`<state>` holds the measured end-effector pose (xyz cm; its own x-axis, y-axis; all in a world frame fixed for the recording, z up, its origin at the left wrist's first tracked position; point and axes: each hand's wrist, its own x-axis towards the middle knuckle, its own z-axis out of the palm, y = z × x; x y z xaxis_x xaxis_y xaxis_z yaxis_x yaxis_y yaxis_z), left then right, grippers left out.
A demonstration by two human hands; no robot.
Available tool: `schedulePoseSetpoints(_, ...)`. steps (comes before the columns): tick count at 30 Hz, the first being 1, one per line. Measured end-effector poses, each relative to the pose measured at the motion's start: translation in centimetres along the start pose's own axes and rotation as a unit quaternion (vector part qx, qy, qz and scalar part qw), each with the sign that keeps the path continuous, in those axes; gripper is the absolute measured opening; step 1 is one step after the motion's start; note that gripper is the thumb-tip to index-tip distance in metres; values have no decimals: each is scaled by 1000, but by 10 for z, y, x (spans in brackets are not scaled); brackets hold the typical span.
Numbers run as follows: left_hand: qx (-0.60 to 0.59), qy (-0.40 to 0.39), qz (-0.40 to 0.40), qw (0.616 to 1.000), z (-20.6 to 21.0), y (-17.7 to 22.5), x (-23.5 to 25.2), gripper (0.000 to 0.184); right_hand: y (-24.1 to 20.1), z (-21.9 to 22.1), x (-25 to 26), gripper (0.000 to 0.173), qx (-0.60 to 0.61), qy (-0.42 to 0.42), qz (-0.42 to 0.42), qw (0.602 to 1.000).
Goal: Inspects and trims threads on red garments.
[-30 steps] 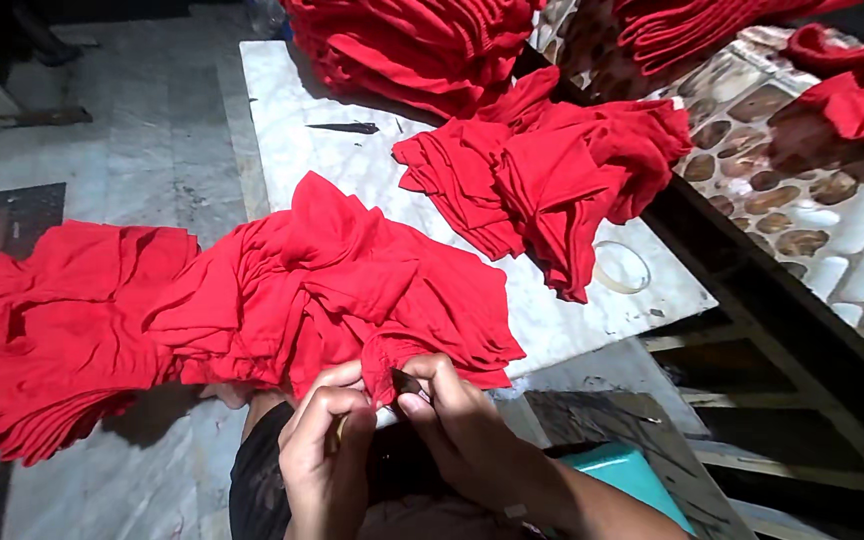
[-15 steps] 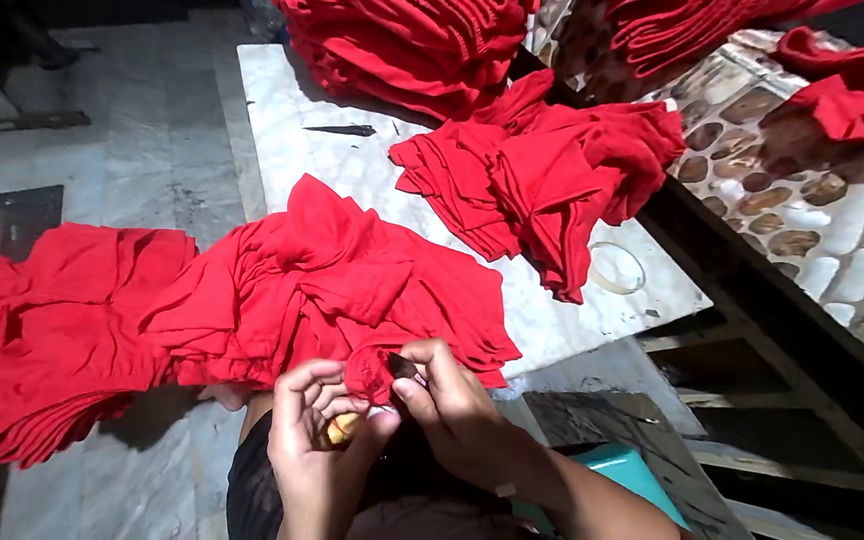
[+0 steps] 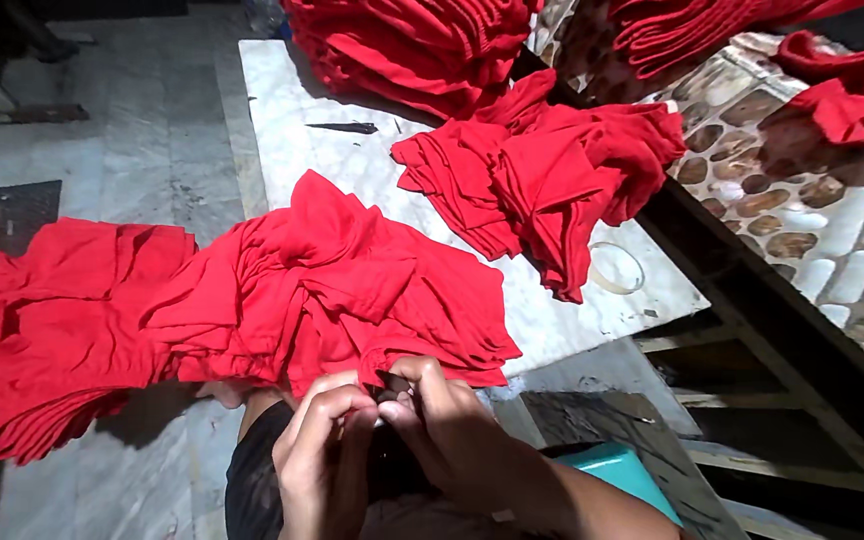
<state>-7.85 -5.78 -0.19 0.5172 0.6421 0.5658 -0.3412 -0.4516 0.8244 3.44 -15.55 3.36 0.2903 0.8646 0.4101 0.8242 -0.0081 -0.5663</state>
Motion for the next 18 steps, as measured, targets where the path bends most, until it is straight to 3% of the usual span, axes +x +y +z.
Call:
schedulePoseSetpoints(5, -17, 41, -42, 998, 3, 2, 0, 23, 2, -2, 9, 26, -34, 77, -3, 996)
schedulePoseSetpoints(8, 70, 26, -56, 996, 7, -2, 0, 33, 3, -3, 17, 30, -28, 110, -10, 994)
schedulePoseSetpoints(12, 303, -5, 1, 953, -2, 12, -6, 23, 12, -12, 18, 30, -15, 58, -24, 998)
schedulePoseSetpoints(15, 357, -23, 5, 934, -16, 31, -11, 19, 24, -22, 8, 26, -11, 1, -70, 998)
schedulePoseSetpoints(18, 333, -30, 24, 942, -23, 25, -9, 18, 29, -24, 2, 20, -22, -60, -109, 992)
